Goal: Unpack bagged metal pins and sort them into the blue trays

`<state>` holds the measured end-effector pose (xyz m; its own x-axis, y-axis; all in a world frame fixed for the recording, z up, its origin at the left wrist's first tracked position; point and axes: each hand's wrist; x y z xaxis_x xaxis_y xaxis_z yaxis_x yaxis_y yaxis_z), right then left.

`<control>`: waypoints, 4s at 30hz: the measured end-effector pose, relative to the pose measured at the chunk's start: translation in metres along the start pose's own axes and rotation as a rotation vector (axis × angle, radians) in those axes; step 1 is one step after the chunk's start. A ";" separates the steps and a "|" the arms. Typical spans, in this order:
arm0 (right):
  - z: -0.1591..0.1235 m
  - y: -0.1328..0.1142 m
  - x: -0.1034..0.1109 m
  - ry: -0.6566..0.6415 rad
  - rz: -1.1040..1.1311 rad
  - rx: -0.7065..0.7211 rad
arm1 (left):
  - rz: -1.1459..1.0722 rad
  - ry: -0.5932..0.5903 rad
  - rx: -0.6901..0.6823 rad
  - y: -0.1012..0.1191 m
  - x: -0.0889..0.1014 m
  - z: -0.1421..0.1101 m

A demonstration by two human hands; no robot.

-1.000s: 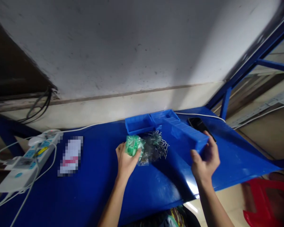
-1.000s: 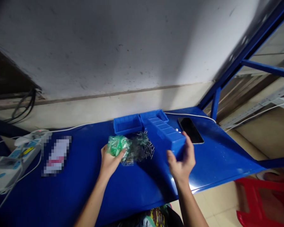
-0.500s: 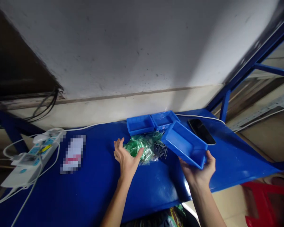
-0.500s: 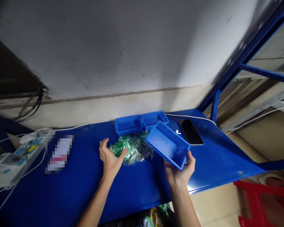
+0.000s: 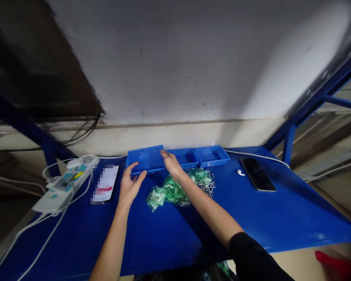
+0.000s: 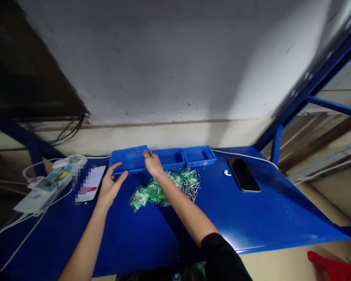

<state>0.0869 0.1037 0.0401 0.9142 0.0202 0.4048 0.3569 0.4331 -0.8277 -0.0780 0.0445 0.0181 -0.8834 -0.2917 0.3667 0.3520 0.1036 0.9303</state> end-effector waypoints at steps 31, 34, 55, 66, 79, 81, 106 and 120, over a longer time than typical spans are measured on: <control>-0.030 0.073 0.118 -0.302 -0.908 -0.100 | 0.761 -0.339 -0.395 0.028 -0.066 0.058; -0.038 0.075 0.127 -0.368 -0.889 0.067 | 0.780 -0.406 -0.476 0.023 -0.073 0.054; -0.048 0.091 0.131 -0.401 -0.841 0.334 | 0.779 -0.251 -0.527 0.010 -0.080 0.030; -0.083 0.077 0.131 -0.365 -0.873 0.305 | 0.764 -0.263 -0.530 0.005 -0.075 0.002; -0.088 0.074 0.133 -0.327 -0.903 0.375 | 0.922 -0.348 -0.483 0.034 -0.065 -0.002; -0.090 0.074 0.134 -0.252 -0.905 0.418 | 0.875 -0.339 -0.481 0.034 -0.066 -0.004; -0.131 0.006 0.067 -0.036 -0.379 0.419 | 0.202 -0.663 -0.234 0.014 -0.040 -0.029; -0.142 0.004 0.052 -0.009 -0.122 0.370 | 0.008 -0.336 -0.550 0.018 -0.055 -0.044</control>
<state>0.1629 -0.0216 0.0031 0.8672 -0.0445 0.4960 0.3680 0.7282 -0.5782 -0.0092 0.0207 0.0143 -0.8975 0.0301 0.4400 0.3872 -0.4239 0.8188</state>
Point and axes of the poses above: each hand's wrist, its own z-axis towards the middle knuckle, its own x-axis out of the back of the hand, y = z × x, and after that the axes turned 13 degrees about x, right-handed
